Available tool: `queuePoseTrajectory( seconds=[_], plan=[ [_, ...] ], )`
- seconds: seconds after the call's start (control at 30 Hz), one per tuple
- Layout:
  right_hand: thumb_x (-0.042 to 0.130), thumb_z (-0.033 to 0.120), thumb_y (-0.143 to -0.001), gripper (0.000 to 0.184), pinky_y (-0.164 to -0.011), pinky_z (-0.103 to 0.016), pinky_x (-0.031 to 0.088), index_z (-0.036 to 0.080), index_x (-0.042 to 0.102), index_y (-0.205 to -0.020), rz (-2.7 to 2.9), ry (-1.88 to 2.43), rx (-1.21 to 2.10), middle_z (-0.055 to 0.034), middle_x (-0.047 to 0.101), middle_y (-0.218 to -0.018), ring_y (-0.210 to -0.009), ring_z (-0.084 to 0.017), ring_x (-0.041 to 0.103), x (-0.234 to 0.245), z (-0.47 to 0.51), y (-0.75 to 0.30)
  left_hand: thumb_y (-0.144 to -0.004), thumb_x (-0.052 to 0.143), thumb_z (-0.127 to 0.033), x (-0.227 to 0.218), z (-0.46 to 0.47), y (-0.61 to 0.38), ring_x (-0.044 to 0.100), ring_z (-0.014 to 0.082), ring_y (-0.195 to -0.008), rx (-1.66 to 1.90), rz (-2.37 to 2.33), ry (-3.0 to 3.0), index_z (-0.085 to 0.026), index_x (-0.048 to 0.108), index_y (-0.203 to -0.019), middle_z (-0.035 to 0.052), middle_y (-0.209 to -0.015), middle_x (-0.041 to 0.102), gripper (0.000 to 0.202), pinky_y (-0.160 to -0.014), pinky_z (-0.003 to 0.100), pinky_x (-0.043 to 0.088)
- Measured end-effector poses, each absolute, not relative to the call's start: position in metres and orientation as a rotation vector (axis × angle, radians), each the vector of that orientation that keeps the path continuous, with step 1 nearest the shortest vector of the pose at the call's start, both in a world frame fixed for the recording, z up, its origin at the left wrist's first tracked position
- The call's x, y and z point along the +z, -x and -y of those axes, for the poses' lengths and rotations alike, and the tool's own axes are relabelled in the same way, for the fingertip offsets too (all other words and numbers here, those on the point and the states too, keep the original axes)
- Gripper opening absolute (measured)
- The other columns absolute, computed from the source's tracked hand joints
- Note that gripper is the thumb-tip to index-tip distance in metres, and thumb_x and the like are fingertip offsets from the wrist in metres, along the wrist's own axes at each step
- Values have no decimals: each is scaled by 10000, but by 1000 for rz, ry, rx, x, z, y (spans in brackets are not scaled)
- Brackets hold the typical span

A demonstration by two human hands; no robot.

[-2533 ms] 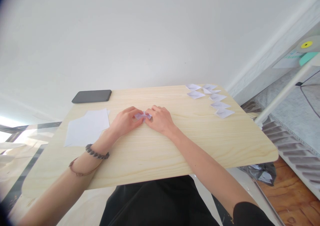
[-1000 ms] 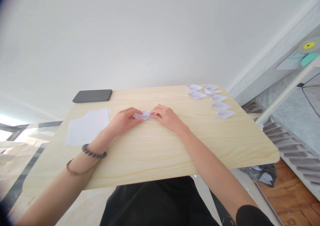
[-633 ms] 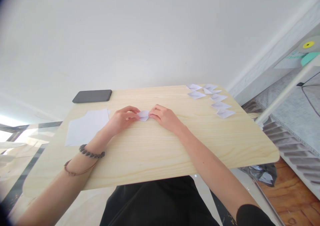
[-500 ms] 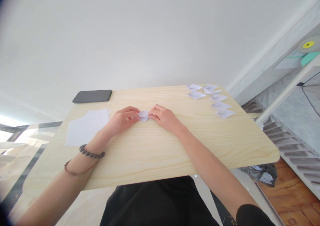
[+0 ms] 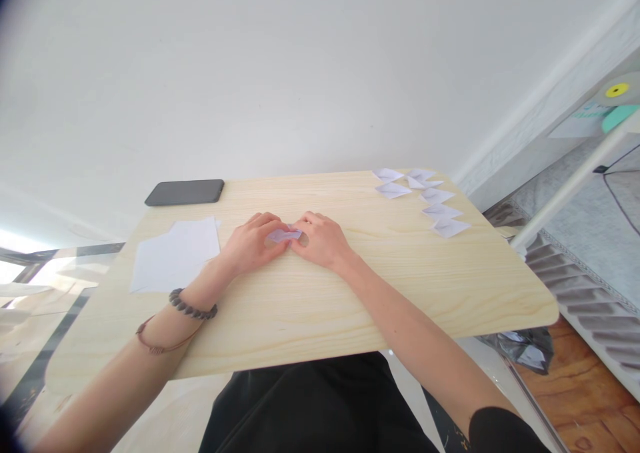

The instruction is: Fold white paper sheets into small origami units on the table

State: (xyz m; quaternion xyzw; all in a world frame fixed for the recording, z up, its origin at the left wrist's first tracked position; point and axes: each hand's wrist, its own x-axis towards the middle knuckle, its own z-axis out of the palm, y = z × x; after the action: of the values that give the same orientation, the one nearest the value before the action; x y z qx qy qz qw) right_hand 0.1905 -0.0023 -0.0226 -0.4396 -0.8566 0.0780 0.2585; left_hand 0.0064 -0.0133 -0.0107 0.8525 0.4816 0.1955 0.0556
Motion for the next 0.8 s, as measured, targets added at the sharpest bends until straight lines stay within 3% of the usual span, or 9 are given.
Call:
queuePoseTrajectory(
  seconds=[0.27, 0.47, 0.8],
  plan=[
    [514, 280, -776, 150, -719, -283, 402, 200, 633, -821, 2275, 1258, 144, -30, 605, -860, -797, -161, 539, -23, 4, -188, -805, 470, -399, -10, 14, -8, 533, 209, -904, 589, -1522, -2574, -231, 585, -966, 44, -956, 576, 261, -684, 301, 438],
    [543, 283, -747, 218, -765, -304, 398, 218, 629, -936, 2289, 1269, 126, -30, 609, -910, -837, -182, 542, -23, 4, -187, -811, 463, -404, -10, 15, -10, 536, 211, -901, 590, -1539, -2582, -249, 575, -1009, 35, -927, 585, 276, -652, 299, 427],
    [545, 295, -745, 225, -732, -295, 408, 230, 624, -945, 2310, 1349, 135, -29, 592, -924, -826, -174, 562, -22, 4, -186, -796, 489, -403, -13, 13, -10, 545, 213, -896, 581, -1550, -2571, -253, 576, -1002, 35, -915, 579, 269, -666, 306, 431]
  ],
)
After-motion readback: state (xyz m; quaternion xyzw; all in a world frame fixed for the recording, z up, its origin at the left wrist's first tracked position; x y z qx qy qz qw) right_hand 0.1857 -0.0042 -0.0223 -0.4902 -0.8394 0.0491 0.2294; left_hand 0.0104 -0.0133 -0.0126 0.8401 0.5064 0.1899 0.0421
